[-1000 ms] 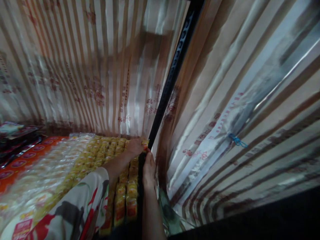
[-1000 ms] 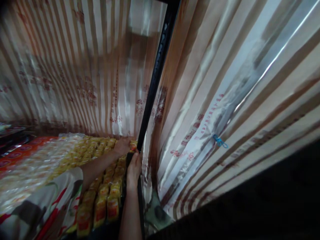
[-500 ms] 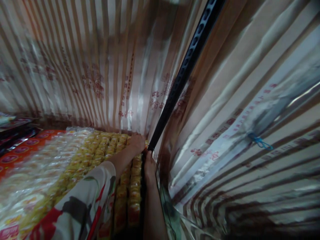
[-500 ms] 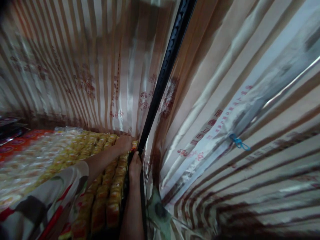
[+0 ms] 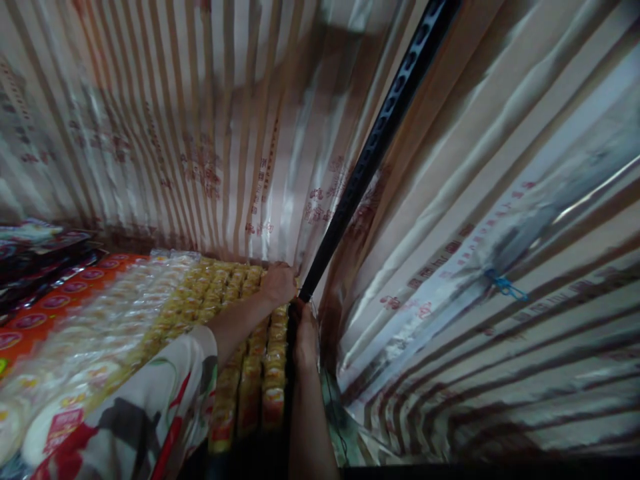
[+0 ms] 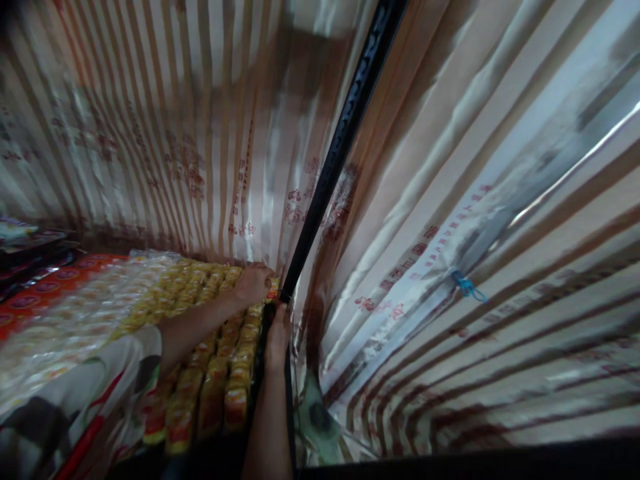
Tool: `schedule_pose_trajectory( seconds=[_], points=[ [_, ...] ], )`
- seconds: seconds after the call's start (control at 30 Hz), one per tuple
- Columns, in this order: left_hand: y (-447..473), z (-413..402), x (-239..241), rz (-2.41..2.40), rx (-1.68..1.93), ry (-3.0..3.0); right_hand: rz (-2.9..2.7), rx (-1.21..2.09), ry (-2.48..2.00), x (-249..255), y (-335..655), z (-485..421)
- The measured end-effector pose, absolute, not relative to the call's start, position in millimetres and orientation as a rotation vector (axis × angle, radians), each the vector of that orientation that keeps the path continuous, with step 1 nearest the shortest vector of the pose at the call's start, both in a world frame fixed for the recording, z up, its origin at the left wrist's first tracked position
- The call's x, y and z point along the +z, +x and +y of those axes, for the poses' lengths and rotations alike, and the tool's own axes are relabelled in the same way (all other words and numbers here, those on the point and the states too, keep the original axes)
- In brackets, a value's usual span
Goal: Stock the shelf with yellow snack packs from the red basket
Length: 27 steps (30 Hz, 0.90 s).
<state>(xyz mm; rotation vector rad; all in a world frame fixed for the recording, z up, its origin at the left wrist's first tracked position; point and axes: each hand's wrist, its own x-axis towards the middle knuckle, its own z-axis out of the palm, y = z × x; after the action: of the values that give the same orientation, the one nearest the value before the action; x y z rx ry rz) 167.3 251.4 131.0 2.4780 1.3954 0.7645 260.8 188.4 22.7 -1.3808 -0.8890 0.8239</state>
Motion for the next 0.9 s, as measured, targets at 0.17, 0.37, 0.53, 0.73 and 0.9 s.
schedule_pose_trajectory(
  seconds=[0.17,0.37,0.53,0.73,0.9],
  points=[
    [162.6,194.4,150.7,1.355,0.952,2.368,-0.605,0.809,-1.350,52.6,250.1,147.6],
    [144.2,86.1,143.4,0.982,0.936,2.289,-0.837,0.669,-1.265,64.2,234.0,71.9],
    [107.3,11.9,109.9,0.954,0.984,2.131,-1.008,0.674,-1.327,61.2,203.4,-2.9],
    [55.2,-56.8,64.5,1.088,0.938,1.806,-1.384,0.742,-1.377,28.3,167.9,-76.1],
    [29.6,-69.9,0.0,1.415,0.438,1.655,-1.702,0.979,-1.704,-29.8,156.0,-83.0]
  ],
)
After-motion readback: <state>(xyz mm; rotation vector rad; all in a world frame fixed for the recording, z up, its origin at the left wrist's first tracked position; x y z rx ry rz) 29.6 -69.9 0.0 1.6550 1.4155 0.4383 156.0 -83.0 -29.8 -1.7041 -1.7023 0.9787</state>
